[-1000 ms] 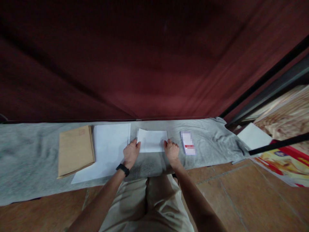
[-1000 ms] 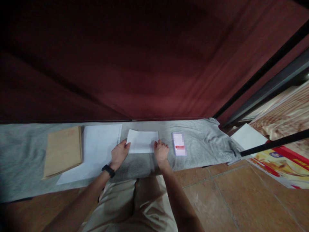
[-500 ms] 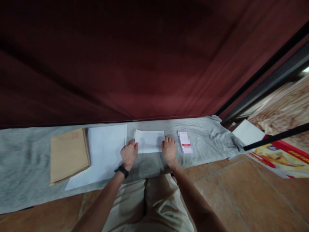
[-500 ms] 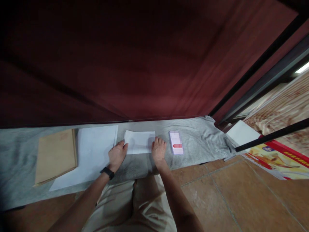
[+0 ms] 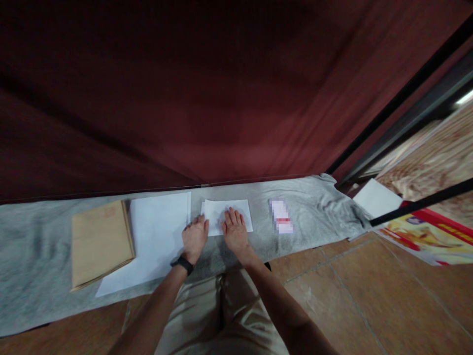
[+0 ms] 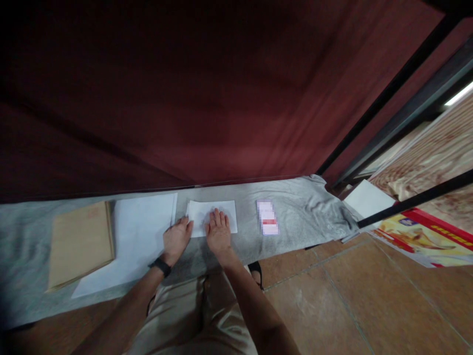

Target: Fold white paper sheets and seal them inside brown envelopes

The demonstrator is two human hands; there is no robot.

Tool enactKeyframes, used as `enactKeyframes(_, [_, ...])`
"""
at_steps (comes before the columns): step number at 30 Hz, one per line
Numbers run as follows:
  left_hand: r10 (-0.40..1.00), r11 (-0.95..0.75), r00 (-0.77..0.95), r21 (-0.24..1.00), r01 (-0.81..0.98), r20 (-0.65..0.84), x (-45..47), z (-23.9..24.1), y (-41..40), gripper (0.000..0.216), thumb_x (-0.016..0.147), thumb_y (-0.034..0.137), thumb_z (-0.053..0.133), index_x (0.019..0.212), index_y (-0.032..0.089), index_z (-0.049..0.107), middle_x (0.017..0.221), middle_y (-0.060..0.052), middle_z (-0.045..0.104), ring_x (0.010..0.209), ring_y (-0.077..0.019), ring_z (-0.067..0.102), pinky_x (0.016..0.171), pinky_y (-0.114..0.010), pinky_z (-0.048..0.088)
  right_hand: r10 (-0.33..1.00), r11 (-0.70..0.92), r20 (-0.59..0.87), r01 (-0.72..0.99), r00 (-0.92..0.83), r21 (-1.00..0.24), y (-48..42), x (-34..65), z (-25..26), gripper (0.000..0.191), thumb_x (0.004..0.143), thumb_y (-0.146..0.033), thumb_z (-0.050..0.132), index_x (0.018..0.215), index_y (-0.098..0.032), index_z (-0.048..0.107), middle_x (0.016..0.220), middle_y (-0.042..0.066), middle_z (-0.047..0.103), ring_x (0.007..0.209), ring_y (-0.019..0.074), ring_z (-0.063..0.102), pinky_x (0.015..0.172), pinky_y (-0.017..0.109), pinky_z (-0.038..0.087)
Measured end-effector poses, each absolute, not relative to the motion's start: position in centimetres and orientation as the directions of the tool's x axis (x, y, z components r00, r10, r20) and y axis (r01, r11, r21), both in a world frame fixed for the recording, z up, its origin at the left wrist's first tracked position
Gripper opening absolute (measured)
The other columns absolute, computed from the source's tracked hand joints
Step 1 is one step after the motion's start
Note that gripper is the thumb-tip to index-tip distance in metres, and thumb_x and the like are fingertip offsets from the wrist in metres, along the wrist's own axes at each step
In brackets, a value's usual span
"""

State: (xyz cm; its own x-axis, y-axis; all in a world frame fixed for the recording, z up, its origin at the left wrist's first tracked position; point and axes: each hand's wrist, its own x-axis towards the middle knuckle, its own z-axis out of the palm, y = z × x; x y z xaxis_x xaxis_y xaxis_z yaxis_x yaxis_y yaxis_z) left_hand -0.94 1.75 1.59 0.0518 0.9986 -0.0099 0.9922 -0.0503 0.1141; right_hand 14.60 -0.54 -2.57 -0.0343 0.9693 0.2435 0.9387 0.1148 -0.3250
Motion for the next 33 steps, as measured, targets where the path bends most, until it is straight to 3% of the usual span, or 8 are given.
enactKeyframes(12, [0.999, 0.046, -0.048, 0.110, 0.993, 0.012, -0.5, 1.9, 1.7, 0.037, 0.105, 0.036, 0.035, 0.124, 0.012, 0.054, 0.095, -0.014, 0.074, 0.086, -0.0268, 0.074, 0.074, -0.034, 0.053, 0.981, 0.063, 0.196, 0.950, -0.001, -0.307, -1.6, 14.2, -3.6, 0.054, 0.108, -0.042, 0.037, 0.158, -0.021, 0.036, 0.164, 0.012, 0.033, 0.151, 0.0320, 0.032, 0.123, 0.058, 0.019])
enactKeyframes(15, [0.990, -0.006, -0.008, 0.099, 0.995, 0.141, -0.2, 1.4, 1.7, 0.035, 0.103, 0.029, 0.037, 0.125, 0.009, 0.055, 0.108, -0.018, 0.072, 0.100, -0.0290, 0.071, 0.086, -0.039, 0.053, 0.983, 0.049, 0.183, 0.950, 0.009, -0.307, -1.6, 14.1, -3.5, 0.054, 0.108, -0.042, 0.036, 0.157, -0.021, 0.037, 0.164, 0.012, 0.034, 0.151, 0.0318, 0.032, 0.123, 0.060, 0.017])
enactKeyframes(18, [0.943, -0.246, 0.206, 0.129, 0.961, 0.260, 0.9, 0.4, 1.9, 0.041, 0.102, 0.024, 0.036, 0.135, 0.009, 0.054, 0.134, -0.020, 0.063, 0.125, -0.0297, 0.061, 0.105, -0.043, 0.047, 0.985, 0.039, 0.173, 0.951, 0.016, -0.308, -1.6, 14.0, -3.4, 0.053, 0.108, -0.040, 0.036, 0.157, -0.023, 0.037, 0.164, 0.011, 0.033, 0.151, 0.0326, 0.032, 0.123, 0.063, 0.013])
enactKeyframes(21, [0.879, -0.437, 0.376, 0.183, 0.881, 0.293, 2.5, -1.0, 2.1, 0.047, 0.103, 0.031, 0.036, 0.144, 0.012, 0.051, 0.155, -0.016, 0.048, 0.145, -0.0278, 0.044, 0.119, -0.044, 0.037, 0.989, 0.057, 0.150, 0.954, -0.013, -0.293, -1.7, 14.0, -3.1, 0.052, 0.106, -0.029, 0.036, 0.158, -0.021, 0.035, 0.165, 0.011, 0.030, 0.152, 0.0341, 0.031, 0.122, 0.064, 0.013])
enactKeyframes(25, [0.906, -0.393, 0.344, 0.191, 0.900, 0.246, 3.3, -2.8, 2.1, 0.054, 0.105, 0.039, 0.033, 0.148, 0.011, 0.050, 0.160, -0.015, 0.043, 0.151, -0.0285, 0.034, 0.123, -0.048, 0.029, 0.990, 0.063, 0.140, 0.960, -0.025, -0.272, -1.9, 14.2, -3.0, 0.054, 0.104, -0.021, 0.036, 0.158, -0.019, 0.036, 0.165, 0.012, 0.030, 0.152, 0.0324, 0.030, 0.122, 0.060, 0.017])
enactKeyframes(33, [0.928, -0.324, 0.288, 0.130, 0.937, 0.236, 2.6, -3.9, 1.4, 0.057, 0.106, 0.038, 0.032, 0.156, 0.013, 0.040, 0.165, -0.014, 0.031, 0.155, -0.0277, 0.024, 0.127, -0.048, 0.020, 0.964, -0.002, 0.258, 0.973, 0.063, -0.230, -2.3, 17.4, -4.2, 0.052, 0.107, -0.029, 0.030, 0.156, -0.014, 0.041, 0.162, 0.016, 0.037, 0.150, 0.0277, 0.036, 0.121, 0.048, 0.027])
